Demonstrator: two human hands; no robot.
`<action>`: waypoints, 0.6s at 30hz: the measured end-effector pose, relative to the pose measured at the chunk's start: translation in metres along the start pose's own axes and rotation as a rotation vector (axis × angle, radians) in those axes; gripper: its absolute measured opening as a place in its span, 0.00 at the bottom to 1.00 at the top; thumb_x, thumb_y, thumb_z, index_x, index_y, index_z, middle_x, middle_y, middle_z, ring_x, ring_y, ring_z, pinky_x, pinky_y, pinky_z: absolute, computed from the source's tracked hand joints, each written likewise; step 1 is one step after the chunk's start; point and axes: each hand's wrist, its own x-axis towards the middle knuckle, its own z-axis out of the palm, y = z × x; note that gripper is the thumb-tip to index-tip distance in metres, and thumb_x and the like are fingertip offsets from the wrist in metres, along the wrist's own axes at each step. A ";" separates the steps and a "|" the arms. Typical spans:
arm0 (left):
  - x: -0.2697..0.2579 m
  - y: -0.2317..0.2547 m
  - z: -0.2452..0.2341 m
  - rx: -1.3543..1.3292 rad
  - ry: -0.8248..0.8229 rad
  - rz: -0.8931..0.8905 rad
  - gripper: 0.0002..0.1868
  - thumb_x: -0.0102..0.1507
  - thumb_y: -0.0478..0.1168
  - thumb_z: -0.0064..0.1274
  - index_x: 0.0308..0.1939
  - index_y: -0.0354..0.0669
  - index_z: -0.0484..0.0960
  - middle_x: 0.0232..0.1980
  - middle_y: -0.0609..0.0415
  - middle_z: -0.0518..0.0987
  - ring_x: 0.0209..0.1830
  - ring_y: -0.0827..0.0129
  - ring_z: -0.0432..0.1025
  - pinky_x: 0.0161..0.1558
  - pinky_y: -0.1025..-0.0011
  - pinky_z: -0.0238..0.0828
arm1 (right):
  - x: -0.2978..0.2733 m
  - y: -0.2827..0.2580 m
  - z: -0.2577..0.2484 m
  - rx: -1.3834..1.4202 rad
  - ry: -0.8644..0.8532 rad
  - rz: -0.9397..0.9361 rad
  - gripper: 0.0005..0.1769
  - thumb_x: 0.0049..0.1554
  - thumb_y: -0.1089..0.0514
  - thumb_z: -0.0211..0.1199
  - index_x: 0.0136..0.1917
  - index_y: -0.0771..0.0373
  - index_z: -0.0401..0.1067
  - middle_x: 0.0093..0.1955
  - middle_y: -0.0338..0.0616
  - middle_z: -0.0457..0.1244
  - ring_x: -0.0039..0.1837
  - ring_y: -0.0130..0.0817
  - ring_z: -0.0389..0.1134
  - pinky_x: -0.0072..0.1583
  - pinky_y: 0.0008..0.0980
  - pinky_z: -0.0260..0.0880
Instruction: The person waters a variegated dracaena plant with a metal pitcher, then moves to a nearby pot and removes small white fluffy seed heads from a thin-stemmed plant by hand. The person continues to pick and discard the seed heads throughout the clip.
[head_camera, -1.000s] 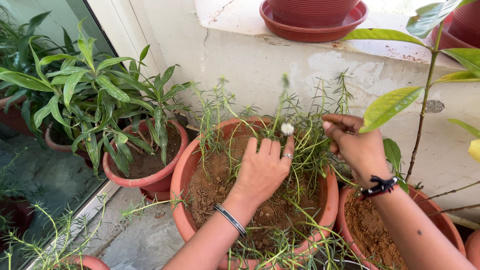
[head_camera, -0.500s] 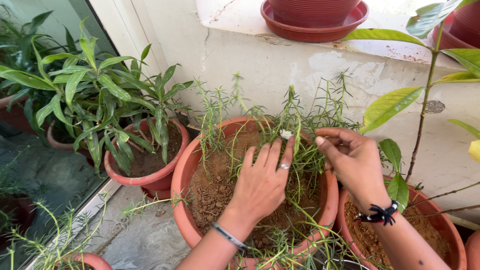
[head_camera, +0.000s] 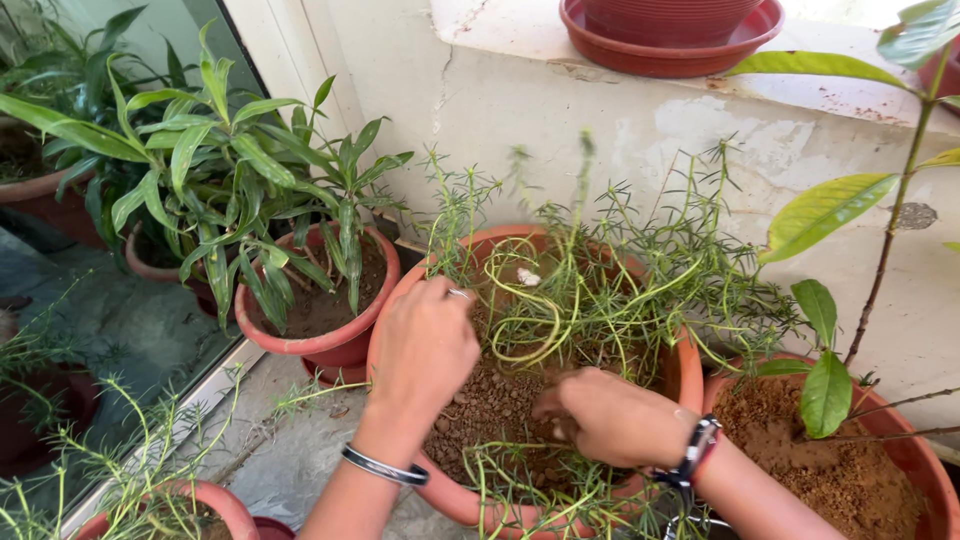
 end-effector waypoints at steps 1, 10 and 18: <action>0.000 -0.005 -0.003 -0.022 -0.028 -0.028 0.11 0.53 0.31 0.54 0.38 0.39 0.88 0.41 0.42 0.81 0.46 0.51 0.76 0.52 0.57 0.71 | 0.006 0.006 0.009 -0.048 0.007 0.019 0.16 0.52 0.63 0.63 0.54 0.63 0.77 0.53 0.55 0.69 0.55 0.52 0.71 0.57 0.46 0.71; -0.011 -0.027 0.002 -0.144 -0.757 -0.302 0.10 0.51 0.32 0.57 0.36 0.43 0.86 0.45 0.45 0.85 0.50 0.55 0.79 0.54 0.62 0.75 | 0.033 -0.004 0.032 -0.094 0.043 0.049 0.29 0.50 0.67 0.58 0.66 0.63 0.70 0.57 0.60 0.68 0.59 0.55 0.70 0.61 0.46 0.70; -0.028 -0.038 0.020 -0.115 -0.695 -0.274 0.14 0.51 0.31 0.58 0.40 0.43 0.85 0.46 0.44 0.83 0.52 0.53 0.77 0.54 0.59 0.73 | 0.057 -0.026 0.027 0.055 0.018 -0.108 0.27 0.48 0.70 0.55 0.60 0.59 0.73 0.57 0.59 0.66 0.56 0.56 0.69 0.58 0.47 0.70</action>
